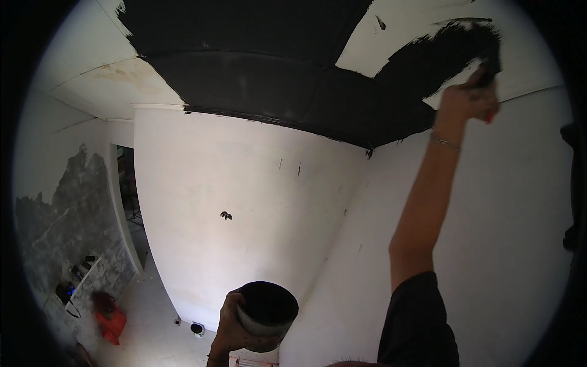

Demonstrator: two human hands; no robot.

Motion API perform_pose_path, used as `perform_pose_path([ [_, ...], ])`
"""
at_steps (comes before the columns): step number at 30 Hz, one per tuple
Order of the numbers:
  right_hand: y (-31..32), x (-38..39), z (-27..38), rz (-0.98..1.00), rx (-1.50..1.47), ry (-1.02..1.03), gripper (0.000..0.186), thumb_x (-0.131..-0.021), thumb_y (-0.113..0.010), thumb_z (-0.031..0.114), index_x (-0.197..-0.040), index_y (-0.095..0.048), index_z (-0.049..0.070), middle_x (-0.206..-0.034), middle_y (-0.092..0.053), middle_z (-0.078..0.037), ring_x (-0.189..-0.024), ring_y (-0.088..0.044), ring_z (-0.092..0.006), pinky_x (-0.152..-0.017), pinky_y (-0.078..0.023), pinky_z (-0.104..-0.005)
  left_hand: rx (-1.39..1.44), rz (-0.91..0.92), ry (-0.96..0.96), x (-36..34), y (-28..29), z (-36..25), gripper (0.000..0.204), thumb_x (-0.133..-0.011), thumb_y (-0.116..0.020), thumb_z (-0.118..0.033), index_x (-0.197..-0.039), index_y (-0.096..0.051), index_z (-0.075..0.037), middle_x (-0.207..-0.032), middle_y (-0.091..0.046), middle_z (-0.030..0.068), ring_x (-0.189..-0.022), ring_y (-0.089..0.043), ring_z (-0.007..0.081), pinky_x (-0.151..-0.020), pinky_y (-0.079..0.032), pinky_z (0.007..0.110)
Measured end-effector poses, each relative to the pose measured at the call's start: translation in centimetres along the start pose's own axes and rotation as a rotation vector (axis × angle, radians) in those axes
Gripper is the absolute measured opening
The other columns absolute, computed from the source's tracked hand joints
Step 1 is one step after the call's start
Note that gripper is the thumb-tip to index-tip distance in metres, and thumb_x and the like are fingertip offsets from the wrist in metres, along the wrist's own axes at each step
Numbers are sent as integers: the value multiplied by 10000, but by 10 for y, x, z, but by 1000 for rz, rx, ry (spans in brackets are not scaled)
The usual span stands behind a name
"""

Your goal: The person paints a white ceiling with black paint using a brush and a small paint can. They repeatedly dip the brush into the can and apply paint in long strokes across the ceiling surface.

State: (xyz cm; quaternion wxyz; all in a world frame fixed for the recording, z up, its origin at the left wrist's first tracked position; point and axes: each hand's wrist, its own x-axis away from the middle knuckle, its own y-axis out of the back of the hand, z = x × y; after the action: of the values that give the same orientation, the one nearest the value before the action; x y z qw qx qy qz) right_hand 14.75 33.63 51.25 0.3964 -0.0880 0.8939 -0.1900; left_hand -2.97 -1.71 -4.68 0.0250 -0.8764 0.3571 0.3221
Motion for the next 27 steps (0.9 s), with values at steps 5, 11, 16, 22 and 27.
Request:
perform_pose_path([
  [5,60,116,-11,-379,284,-142,294,-964,-603,179,-1101,-636,-80,-1149,-683,-198,-1024,-713,-289,-988,-610,-361,7,8,-5,8,2,-3,1131,-417,-1073,-400,-1261,-365,-144,-1284,-625,180,-1211,-640,345,-1038,-534,483],
  [11,55,121,-28,-649,404,-335,391,-943,-697,121,-1220,-435,35,-1183,-565,-157,-1010,-679,-283,-926,-630,-415,7,-12,42,16,10,-5,1132,-415,-1078,-394,-1258,-365,-145,-1285,-626,178,-1224,-634,346,-1043,-531,483],
  [16,-38,32,-15,-316,307,-51,383,-863,-749,21,-1127,-471,3,-1033,-599,-159,-733,-684,-269,-654,-612,-320,55,-40,25,16,13,-3,1123,-412,-1084,-375,-1246,-370,-140,-1298,-626,185,-1238,-631,346,-1048,-533,489],
  [22,-109,-19,50,179,-118,-111,511,-997,-543,362,-1374,-539,17,-1387,-598,-178,-1197,-644,-209,-1016,-540,-385,10,-66,-12,14,12,2,1107,-428,-1082,-347,-1254,-380,-121,-1293,-634,191,-1238,-638,338,-1051,-535,487],
  [27,-62,48,108,-249,-2637,-1415,421,-1029,-562,133,-1447,-558,80,-1291,-661,-135,-1072,-694,-249,-918,-593,-407,-2,-112,-19,14,4,1,1115,-466,-1066,-317,-1336,-407,-88,-1296,-622,187,-1233,-635,334,-1053,-524,479],
])
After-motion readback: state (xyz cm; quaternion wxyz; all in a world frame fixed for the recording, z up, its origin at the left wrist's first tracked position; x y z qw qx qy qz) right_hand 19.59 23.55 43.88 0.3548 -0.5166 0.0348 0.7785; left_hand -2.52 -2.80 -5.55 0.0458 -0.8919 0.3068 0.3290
